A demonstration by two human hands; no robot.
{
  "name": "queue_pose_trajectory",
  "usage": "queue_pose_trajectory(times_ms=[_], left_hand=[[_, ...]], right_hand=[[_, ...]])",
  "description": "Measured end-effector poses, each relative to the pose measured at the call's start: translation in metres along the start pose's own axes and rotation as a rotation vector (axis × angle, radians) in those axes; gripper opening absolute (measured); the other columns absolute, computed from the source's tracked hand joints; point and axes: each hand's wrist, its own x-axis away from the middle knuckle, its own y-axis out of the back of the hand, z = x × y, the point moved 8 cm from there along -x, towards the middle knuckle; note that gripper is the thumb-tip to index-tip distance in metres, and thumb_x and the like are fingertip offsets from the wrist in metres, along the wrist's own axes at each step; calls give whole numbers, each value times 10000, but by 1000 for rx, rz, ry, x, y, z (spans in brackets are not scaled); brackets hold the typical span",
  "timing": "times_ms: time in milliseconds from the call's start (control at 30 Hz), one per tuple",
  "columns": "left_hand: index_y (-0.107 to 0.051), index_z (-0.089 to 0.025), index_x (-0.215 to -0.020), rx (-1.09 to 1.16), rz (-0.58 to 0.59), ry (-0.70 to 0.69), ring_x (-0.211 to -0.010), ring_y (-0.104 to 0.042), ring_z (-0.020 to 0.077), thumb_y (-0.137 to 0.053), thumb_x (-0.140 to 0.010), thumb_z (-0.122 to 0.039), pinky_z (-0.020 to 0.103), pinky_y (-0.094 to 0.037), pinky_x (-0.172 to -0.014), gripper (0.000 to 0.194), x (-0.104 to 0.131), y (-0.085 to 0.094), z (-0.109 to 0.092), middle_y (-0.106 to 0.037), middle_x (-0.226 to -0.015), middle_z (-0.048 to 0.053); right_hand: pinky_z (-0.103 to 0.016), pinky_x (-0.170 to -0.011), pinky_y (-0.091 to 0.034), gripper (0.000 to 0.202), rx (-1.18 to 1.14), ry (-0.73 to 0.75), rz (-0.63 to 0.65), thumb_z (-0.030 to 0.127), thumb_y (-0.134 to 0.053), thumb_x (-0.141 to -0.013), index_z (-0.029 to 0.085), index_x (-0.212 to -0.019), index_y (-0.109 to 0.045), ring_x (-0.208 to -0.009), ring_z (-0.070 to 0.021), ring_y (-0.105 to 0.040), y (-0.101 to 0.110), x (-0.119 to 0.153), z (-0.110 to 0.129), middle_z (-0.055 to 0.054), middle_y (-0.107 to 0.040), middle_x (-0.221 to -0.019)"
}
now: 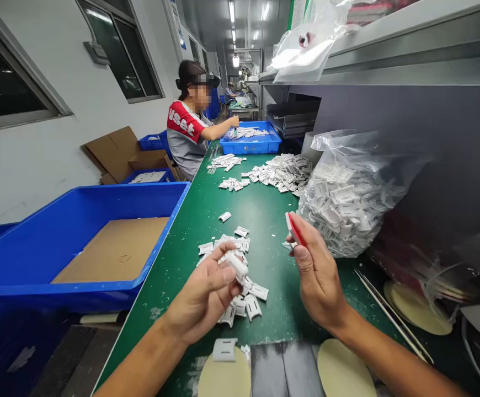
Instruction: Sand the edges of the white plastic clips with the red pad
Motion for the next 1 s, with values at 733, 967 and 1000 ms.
queue_pose_trajectory(times_ms=[733,967,1000], left_hand=[[-711,-189,-881,-48,-138,73,-672,-664,84,-858,-707,-232,170,-551,-653,232,0,9,18,-694,-766,-16],[-751,-172,-832,-157,-63,96,-621,-638,90,-854,-712,-294,183,-530,-611,200,1,5,20,-708,-723,6],[-753,-176,-830,-170,-59,97,-624,-639,95,-855,-710,-297,193,-531,-620,199,2,5,21,-710,-723,6]], right_hand=[[-491,-960,-494,545,315,407,41,96,-475,-961,259,-1480,-434,-1192,-266,-575,-2,7,29,-96,-555,-1453],[-489,-974,-497,574,228,440,43,83,-473,-968,264,-1504,-376,-1241,-252,-566,-1,7,29,-76,-539,-1469],[-488,-976,-499,589,206,479,49,97,-500,-962,261,-1511,-363,-1247,-257,-564,-1,8,32,-76,-532,-1475]])
